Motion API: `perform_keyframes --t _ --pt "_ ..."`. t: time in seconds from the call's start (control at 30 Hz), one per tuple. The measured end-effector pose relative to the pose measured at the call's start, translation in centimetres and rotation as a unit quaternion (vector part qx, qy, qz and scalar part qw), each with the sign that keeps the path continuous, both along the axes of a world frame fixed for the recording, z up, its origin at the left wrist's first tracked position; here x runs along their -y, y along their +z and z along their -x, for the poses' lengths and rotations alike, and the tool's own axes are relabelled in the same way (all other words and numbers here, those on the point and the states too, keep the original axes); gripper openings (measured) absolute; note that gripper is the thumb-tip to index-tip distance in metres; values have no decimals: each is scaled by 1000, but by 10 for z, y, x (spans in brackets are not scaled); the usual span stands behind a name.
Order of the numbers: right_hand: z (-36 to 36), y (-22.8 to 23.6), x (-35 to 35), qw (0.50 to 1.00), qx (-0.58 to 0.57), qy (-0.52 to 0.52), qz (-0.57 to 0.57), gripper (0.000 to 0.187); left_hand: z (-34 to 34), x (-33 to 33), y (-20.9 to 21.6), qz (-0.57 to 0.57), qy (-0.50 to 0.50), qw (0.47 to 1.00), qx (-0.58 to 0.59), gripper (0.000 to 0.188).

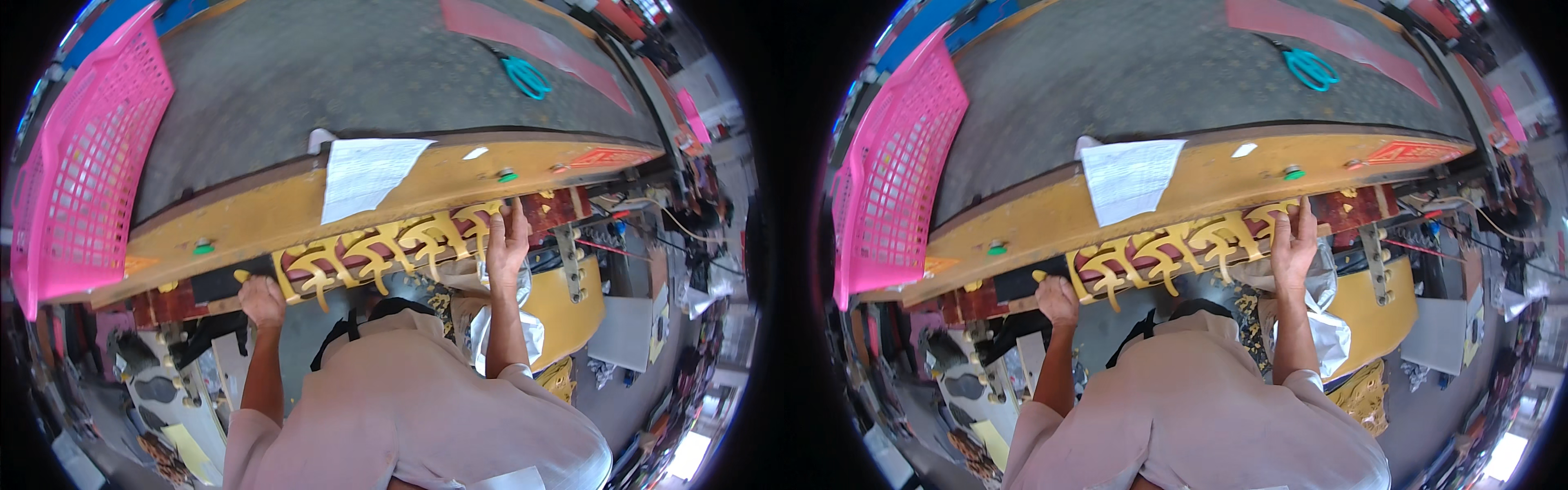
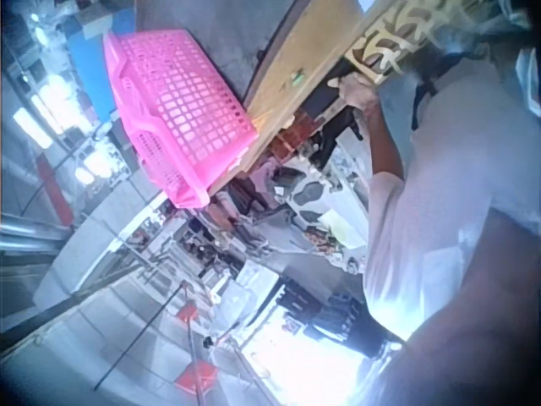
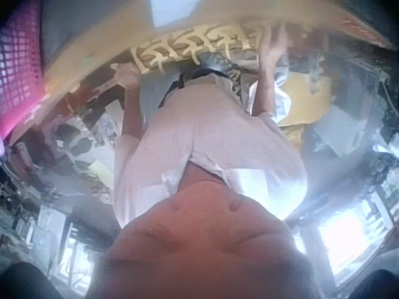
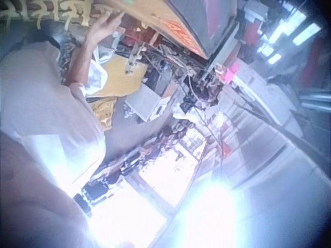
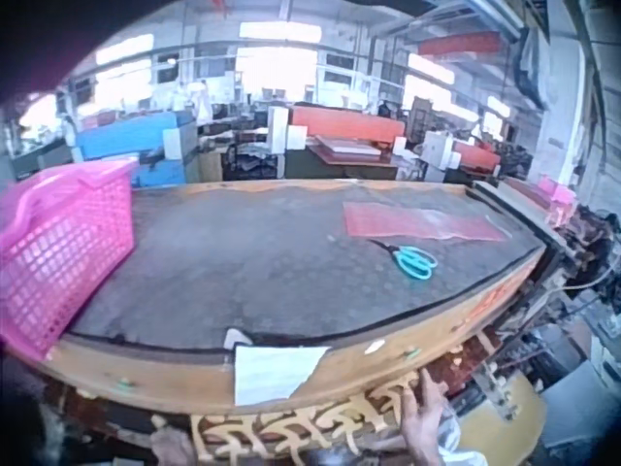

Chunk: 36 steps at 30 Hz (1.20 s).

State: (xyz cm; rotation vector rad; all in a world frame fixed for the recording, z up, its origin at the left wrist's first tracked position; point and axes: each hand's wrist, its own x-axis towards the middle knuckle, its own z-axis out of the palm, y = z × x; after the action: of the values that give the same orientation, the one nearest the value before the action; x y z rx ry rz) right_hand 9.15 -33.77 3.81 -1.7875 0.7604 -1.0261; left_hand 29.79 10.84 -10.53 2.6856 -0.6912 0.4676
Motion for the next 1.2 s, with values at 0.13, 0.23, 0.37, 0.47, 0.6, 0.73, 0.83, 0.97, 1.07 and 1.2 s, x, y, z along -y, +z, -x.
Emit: perform_keyframes --t 0.13,0.23,0.37,0.47,0.6,0.73,0.83,0.97,1.07,1.2 --pt "-1 -37 -20 977 -197 83 12 30 0 4 7 0 -15 999 29 14" --pt "-7 -61 -43 952 -223 163 -129 34 2 6 10 9 -2 1000 25 15" --pt "-16 -69 -73 931 -201 215 -217 37 12 3 12 16 -5 999 35 16" --pt "-13 -61 -86 936 -234 214 -152 32 23 0 14 17 8 999 32 19" --pt "5 -55 -95 934 -215 176 -225 30 42 -2 17 41 40 998 36 22" --pt "26 -71 -106 945 -196 156 -210 32 63 -8 20 47 48 997 48 22" --pt "41 -92 -114 975 -166 117 -92 25 74 -16 19 58 33 995 67 19" --pt "46 -115 -113 984 -126 95 -83 21 78 -21 16 64 17 996 66 12" --pt "34 -118 -105 980 -111 79 -147 22 68 -18 15 63 18 996 67 11" --pt "8 -88 -76 929 -44 143 -340 29 38 -4 14 55 34 996 55 15"
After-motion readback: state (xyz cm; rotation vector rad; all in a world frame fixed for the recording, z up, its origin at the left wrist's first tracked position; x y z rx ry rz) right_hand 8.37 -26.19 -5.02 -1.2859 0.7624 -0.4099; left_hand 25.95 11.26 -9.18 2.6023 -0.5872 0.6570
